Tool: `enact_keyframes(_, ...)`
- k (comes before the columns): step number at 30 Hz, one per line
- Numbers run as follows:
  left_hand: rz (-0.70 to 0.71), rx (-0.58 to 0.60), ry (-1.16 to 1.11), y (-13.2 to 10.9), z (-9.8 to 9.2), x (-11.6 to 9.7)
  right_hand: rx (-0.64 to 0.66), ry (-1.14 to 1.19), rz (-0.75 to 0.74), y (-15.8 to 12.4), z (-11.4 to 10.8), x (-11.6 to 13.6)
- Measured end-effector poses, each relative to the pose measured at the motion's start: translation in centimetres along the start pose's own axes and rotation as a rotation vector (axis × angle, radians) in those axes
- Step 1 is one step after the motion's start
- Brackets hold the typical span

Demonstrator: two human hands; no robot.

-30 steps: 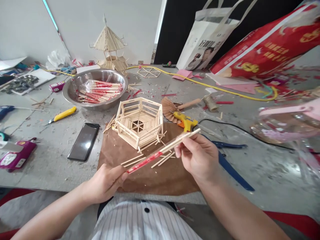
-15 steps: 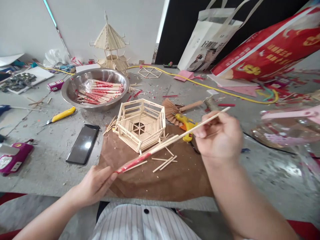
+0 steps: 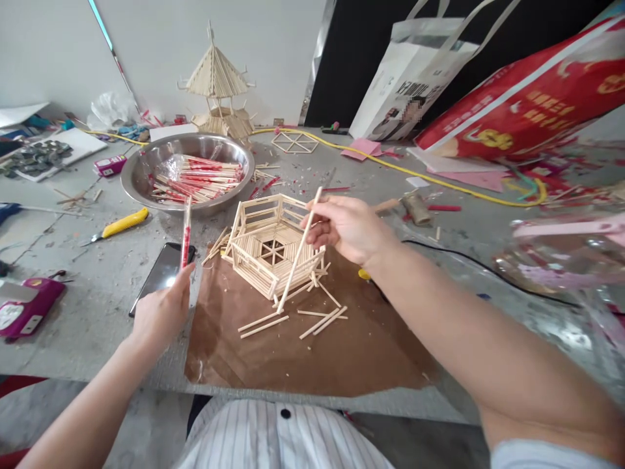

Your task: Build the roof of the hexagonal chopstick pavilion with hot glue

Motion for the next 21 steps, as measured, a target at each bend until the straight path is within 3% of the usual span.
enact_keyframes(4,0.219,0.123,0.026,-0.5,1.7,-1.4,0.065,-0.053,0.127,1.6,0.8,-1.5)
enact_keyframes(11,0.181,0.234,0.036,0.3,2.7,-1.8,0.136,-0.158,0.221,2.7,2.1,-2.4)
enact_keyframes(17,0.122,0.17,0.087,1.2,1.0,-1.9,0.146,-0.218,0.232,2.5,2.5,-2.8)
enact_keyframes(21,0.172,0.007,0.101,1.1,-0.7,-2.3,0.154,-0.249,0.268,1.7,2.5,-2.9)
Point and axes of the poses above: each hand's wrist, its own y-axis towards the middle knuckle, its own z-axis out of the palm, x = y × z, the point moved 5 cm from there along y, towards the middle knuckle, and after that the axes turned 6 degrees about -x, right-handed, at the moved point
